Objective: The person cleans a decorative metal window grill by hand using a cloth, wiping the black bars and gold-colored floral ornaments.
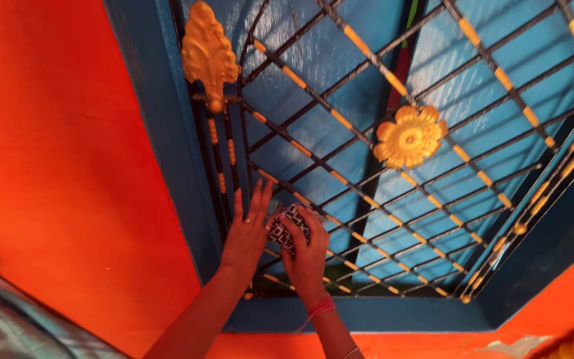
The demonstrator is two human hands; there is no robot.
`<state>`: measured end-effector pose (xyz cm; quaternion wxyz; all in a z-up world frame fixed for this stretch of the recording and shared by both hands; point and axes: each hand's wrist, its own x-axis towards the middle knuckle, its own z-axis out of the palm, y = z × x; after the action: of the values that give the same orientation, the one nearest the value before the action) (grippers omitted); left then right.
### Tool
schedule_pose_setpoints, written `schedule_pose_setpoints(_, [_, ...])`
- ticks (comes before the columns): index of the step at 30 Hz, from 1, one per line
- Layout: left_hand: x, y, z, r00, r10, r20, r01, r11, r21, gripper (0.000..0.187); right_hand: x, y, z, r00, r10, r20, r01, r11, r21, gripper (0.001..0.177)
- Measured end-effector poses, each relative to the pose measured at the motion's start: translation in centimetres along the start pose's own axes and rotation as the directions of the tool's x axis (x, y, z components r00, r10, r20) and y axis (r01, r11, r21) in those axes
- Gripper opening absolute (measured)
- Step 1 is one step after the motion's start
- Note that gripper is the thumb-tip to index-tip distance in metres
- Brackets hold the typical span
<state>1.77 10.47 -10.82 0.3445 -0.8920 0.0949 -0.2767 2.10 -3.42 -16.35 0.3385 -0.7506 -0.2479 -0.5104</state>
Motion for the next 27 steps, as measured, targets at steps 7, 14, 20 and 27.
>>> schedule_pose_setpoints(7, [0.2,1.2,1.7,1.000,0.020,-0.006,-0.020,0.999,0.032,0.058,-3.5,2.2,-2.0,0.980,-0.013,0.197,0.016,1.000,-0.012,0.071])
schedule_pose_setpoints(14, [0.7,1.3,0.2,0.990,0.033,0.134,-0.047,0.994,0.102,0.079,-3.7,1.7,-2.6,0.983,0.061,0.171,-0.051,0.997,-0.058,0.070])
schedule_pose_setpoints(20, [0.3,0.8,-0.3,0.995,0.031,0.094,-0.040,0.995,0.092,0.073,-3.0,0.8,-0.2,0.983,0.163,0.088,-0.168,0.984,0.052,0.064])
schedule_pose_setpoints(27, [-0.2,0.7,0.8,0.998,0.042,0.037,-0.043,0.999,0.020,0.067,-7.2,3.9,-1.4,0.981,0.112,0.156,-0.099,0.991,-0.086,0.070])
